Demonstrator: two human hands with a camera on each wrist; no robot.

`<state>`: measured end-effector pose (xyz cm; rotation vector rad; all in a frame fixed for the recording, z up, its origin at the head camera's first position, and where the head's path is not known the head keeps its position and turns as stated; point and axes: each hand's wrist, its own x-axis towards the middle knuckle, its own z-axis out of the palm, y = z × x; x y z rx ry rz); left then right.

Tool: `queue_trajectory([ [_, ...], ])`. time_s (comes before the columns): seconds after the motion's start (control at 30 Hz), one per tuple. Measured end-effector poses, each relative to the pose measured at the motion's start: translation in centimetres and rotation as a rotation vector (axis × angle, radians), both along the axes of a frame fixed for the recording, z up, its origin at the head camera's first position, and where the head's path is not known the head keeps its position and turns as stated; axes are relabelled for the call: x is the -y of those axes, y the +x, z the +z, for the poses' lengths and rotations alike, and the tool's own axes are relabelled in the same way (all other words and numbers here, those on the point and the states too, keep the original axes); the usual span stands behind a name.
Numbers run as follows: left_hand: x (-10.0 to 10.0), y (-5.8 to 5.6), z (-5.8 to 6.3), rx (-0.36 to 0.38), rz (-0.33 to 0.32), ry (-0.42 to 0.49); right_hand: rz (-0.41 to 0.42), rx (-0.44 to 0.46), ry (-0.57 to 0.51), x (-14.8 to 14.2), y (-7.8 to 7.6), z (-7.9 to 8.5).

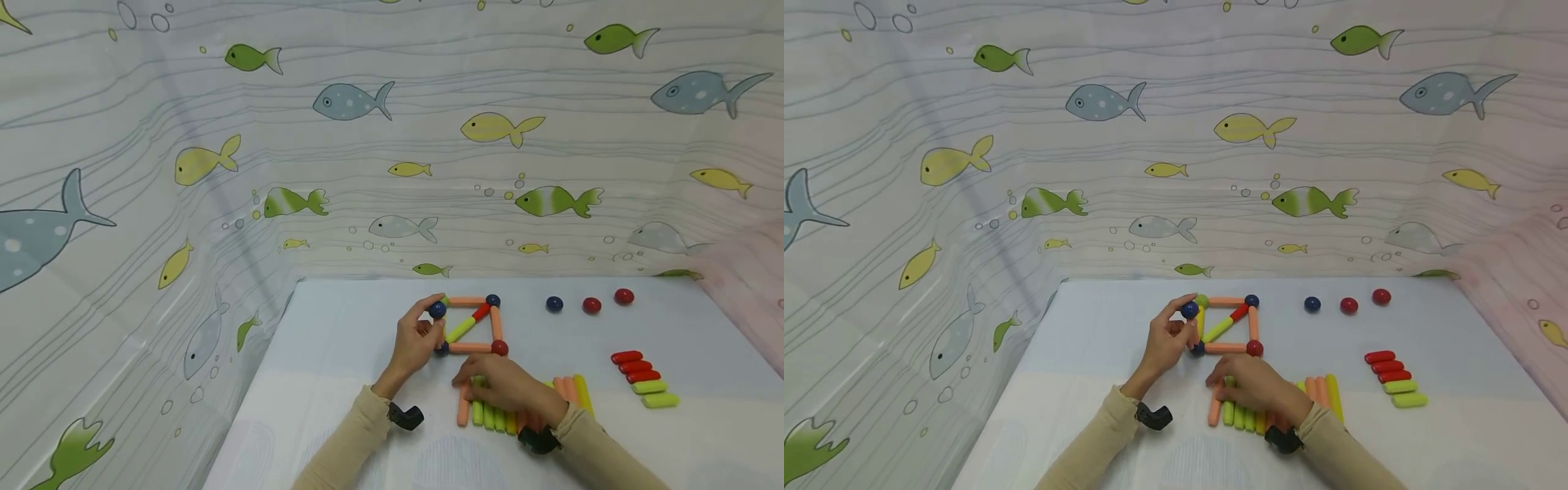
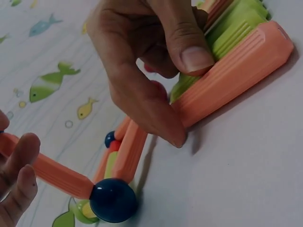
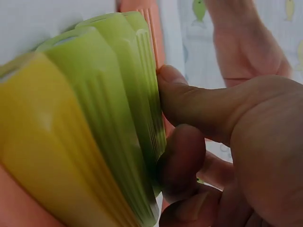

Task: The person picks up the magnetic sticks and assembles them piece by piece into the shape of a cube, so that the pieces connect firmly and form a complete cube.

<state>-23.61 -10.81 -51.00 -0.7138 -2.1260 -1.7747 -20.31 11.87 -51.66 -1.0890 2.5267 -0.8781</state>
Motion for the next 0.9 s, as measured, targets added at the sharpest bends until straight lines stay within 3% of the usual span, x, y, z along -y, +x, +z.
queue_trajectory([
  [0.13, 0.3, 0.0, 0.0, -0.036, 0.011, -0.019, -0.008, 0.004, 0.013, 0.3, 0.1, -0.4],
  [0.4, 1.0, -0.3, 0.6, -0.110, 0.113, -0.125, 0.005, -0.003, 0.032, 0.7, 0.0, -0.2],
  [0.63, 1.8, -0.8, 0.8, -0.255, 0.181, -0.207, -0.030, 0.033, 0.040, 0.4, -0.1, 0.3],
  [0.77, 2.0, -1.2, 0.9, -0.264, 0.140, -0.193, -0.036, 0.056, -0.056, -0.9, -0.9, 1.3],
  [0.9, 1.7, -1.3, 1.0, -0.193, 0.035, -0.110, -0.088, 0.102, -0.171, -3.1, -2.0, 2.7],
])
